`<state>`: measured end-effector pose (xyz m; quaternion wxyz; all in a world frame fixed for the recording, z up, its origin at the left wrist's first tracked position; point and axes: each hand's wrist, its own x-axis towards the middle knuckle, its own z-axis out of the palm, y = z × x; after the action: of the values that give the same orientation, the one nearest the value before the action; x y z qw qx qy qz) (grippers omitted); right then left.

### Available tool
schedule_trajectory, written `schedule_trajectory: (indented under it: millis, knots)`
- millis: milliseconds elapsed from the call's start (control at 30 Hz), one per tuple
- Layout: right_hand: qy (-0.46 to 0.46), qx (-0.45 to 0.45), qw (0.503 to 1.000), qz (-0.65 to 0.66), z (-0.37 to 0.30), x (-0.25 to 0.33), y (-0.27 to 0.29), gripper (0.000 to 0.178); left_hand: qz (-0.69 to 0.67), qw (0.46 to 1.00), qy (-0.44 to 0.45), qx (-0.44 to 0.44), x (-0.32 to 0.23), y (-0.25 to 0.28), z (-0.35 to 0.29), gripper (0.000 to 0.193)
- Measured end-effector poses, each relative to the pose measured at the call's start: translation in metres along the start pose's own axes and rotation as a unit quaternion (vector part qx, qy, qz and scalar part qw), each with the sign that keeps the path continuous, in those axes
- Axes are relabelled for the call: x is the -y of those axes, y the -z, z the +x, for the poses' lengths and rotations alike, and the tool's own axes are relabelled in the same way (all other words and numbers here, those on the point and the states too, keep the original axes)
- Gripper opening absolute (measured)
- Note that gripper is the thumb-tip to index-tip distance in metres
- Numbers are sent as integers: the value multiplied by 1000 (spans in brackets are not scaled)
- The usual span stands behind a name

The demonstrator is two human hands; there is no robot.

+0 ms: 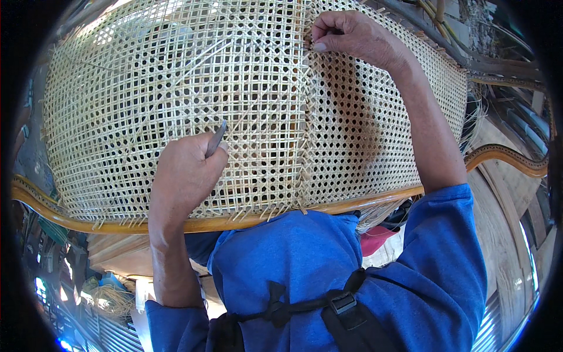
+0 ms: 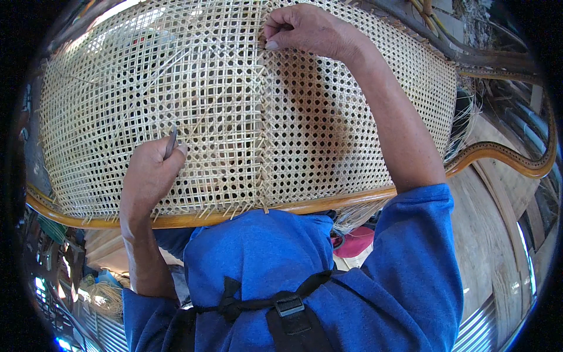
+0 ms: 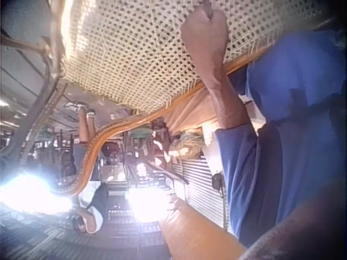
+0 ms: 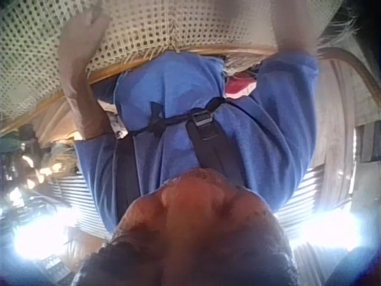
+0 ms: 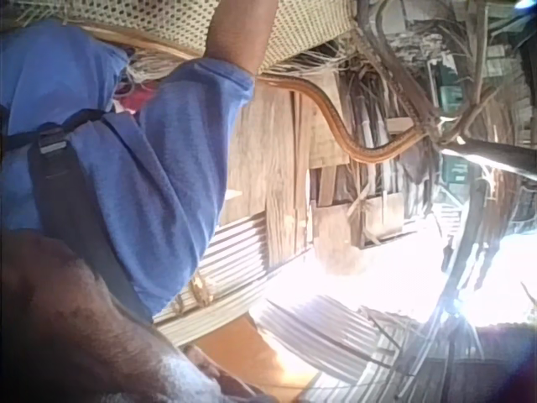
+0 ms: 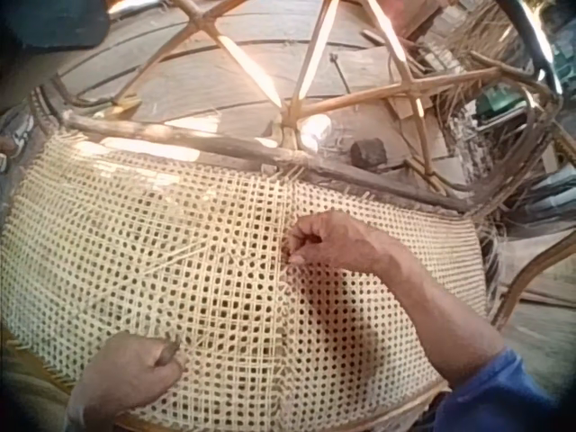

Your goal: Weaving and repairing the rattan seat of a wooden chair.

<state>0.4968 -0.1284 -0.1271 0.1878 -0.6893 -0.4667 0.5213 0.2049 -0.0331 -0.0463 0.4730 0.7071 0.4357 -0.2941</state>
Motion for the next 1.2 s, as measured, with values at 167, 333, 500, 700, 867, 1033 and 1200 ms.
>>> schedule_trajectory:
  millis: [167, 333, 500, 700, 867, 1033, 1200]
  knots:
    - [-40, -53, 995, -80, -1, 19, -11, 21, -12, 1000, 7, 0, -3, -1, -1, 25]
    - [-51, -73, 994, -56, 4, 12, -9, 35, 15, 1000, -20, -12, -2, -2, -2, 24]
    - [-76, -88, 987, -113, -1, 24, -18, 38, 42, 999, -17, -15, -4, -2, -7, 24]
    - [-42, -122, 985, -114, 10, 12, -20, 30, 1, 998, 12, -54, 12, 5, -22, 33]
    - [42, -110, 993, -2, -11, 105, -86, 28, -3, 996, -20, -82, 51, 30, -77, 32]
    - [369, -29, 908, 195, -28, 104, -61, 25, -93, 983, -52, -151, 13, 56, -118, 30]
    - [246, -155, 774, 563, -60, 77, -9, 17, -154, 982, -111, -17, -13, 17, -4, 34]
